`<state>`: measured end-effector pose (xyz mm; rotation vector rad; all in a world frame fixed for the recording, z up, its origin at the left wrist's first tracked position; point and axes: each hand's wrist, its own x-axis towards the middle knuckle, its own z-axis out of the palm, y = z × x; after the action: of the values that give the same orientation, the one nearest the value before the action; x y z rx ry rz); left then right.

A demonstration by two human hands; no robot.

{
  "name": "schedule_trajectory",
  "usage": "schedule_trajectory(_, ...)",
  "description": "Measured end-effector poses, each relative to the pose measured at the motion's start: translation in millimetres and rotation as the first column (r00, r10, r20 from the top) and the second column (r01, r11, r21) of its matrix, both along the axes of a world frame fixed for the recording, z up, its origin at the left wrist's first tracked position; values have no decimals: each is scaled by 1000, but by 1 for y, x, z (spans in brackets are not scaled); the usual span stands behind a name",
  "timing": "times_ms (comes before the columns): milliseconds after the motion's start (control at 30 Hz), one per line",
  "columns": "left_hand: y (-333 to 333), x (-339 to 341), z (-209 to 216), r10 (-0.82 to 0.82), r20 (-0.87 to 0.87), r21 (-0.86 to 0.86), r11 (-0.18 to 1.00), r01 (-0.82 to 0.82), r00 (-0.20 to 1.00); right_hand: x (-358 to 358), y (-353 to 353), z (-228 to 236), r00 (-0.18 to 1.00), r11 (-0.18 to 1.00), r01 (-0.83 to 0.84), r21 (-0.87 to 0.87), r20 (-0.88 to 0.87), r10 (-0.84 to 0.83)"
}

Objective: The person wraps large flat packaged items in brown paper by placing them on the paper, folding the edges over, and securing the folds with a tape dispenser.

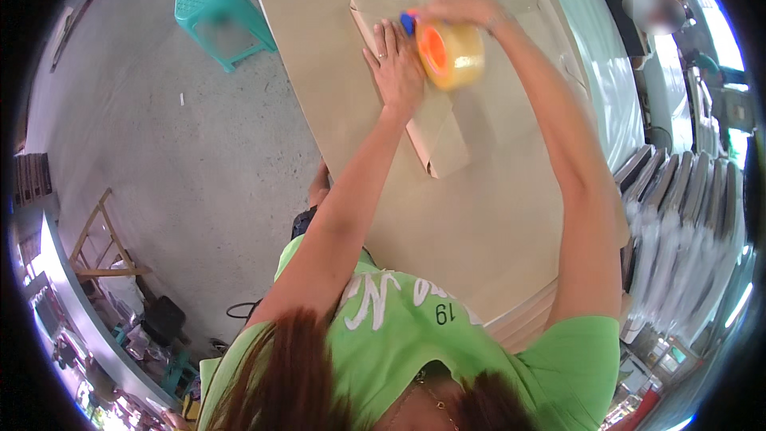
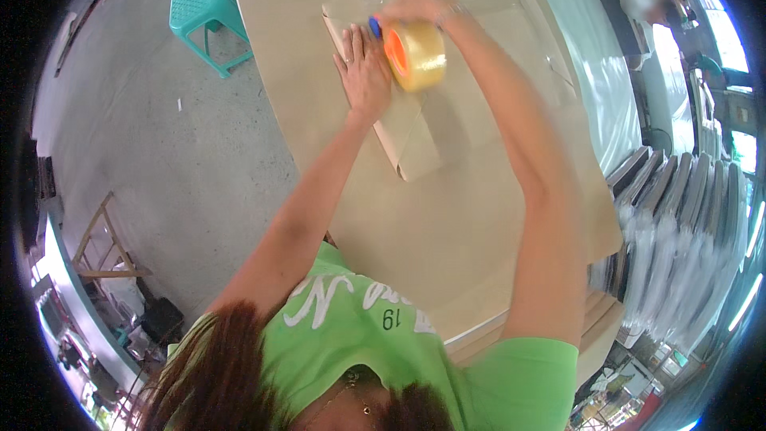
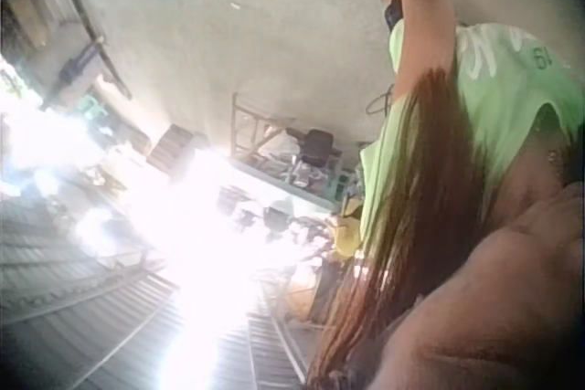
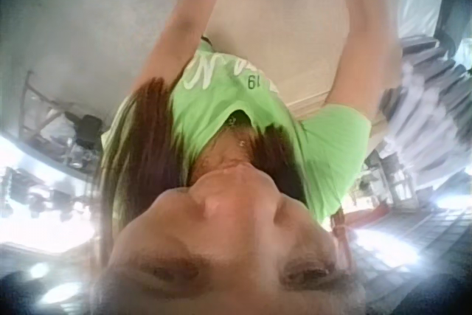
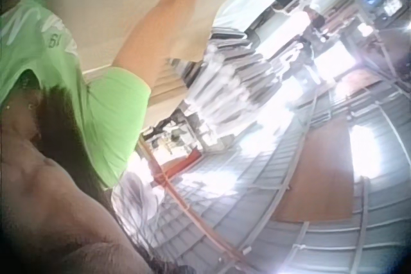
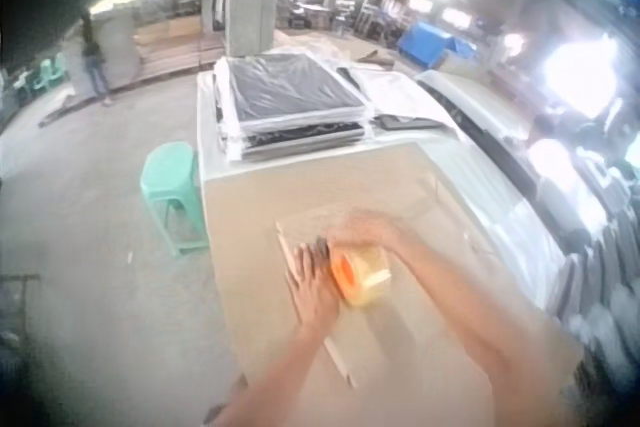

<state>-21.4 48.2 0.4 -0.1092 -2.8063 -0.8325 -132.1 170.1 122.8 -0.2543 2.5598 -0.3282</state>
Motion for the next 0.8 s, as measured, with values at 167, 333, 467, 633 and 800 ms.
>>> schedule_trajectory(167,-1,1,-8,26,11,53,998,-26,1000,216,35,12,959,960,279,-30,-43,-280)
schedule_trajectory(333,1,2,-8,15,-51,48,999,-12,999,309,38,33,932,931,363,45,-27,-362)
schedule_trajectory(467,3,26,-6,-215,-97,-122,972,203,972,266,50,29,872,910,412,-49,309,-378)
schedule_trajectory(633,30,109,-8,-750,-38,-194,654,731,660,270,89,-2,480,699,709,92,664,-574)
schedule_trajectory(800,-17,-69,-35,-610,-172,-83,791,606,773,432,108,-30,264,-75,888,-453,637,-724)
